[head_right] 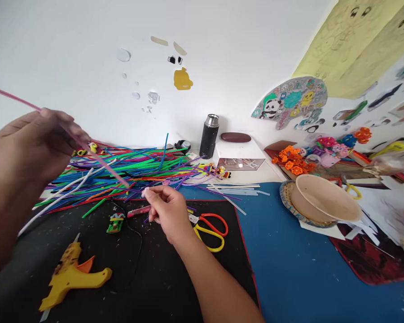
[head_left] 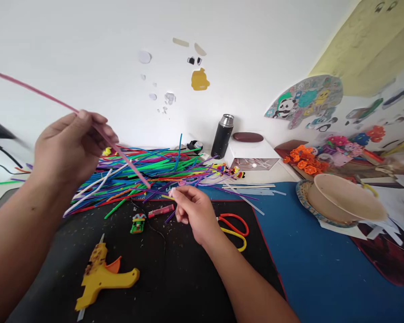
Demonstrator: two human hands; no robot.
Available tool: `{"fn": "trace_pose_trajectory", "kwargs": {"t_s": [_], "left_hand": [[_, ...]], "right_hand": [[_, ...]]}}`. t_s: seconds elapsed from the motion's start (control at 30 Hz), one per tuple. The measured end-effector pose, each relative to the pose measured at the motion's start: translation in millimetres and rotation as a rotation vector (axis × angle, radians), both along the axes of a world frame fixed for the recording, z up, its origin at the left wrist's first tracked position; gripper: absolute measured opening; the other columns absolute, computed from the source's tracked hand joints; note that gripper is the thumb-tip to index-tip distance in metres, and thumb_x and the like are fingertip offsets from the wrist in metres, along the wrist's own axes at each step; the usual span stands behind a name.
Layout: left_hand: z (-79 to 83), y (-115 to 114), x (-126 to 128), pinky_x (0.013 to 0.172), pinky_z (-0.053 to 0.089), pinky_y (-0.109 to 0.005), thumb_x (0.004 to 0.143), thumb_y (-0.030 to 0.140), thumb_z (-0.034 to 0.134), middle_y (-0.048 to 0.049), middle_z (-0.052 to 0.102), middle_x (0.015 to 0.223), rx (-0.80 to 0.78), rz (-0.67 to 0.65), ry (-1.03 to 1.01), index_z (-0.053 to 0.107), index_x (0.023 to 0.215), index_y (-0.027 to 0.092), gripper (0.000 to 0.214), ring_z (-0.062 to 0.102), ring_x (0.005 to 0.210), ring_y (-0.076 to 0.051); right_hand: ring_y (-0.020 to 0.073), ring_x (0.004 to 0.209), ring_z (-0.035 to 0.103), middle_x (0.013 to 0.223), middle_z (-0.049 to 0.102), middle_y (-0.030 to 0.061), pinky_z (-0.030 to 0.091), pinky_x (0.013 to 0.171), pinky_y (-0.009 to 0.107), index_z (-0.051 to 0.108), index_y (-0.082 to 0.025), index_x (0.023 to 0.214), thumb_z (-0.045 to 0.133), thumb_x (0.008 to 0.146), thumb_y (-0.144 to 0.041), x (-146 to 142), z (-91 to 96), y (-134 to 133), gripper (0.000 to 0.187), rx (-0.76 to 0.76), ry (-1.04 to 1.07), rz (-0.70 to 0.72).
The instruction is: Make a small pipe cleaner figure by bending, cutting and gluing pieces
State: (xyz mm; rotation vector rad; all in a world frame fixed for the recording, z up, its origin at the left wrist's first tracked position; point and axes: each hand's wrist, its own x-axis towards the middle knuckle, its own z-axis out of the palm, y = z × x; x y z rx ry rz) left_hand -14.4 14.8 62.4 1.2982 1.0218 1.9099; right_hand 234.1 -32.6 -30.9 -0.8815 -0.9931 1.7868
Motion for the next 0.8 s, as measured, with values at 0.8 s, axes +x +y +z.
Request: {"fn": "trace_pose_trajectory", "kwargs": {"t_s": [0.8], "left_hand": [[-99.7, -36.4, 92.1, 0.088, 0.052, -0.034, 0.097, 0.06, 0.049, -0.0061, 0.074, 0.098, -0.699, -0.727, 0.726, 0.068, 0.093, 0.019, 0.045, 0.067, 0.093, -0.024]], "right_hand": [[0.0077, 0.042, 0.043, 0.05, 0.048, -0.0083, 0.026, 0.039, 0.02, 0.073, -0.019, 0.086, 0.089, 0.073, -0.048, 8.6, 8.9, 4.1, 0.037, 0.001, 0.106, -0.141]]}}
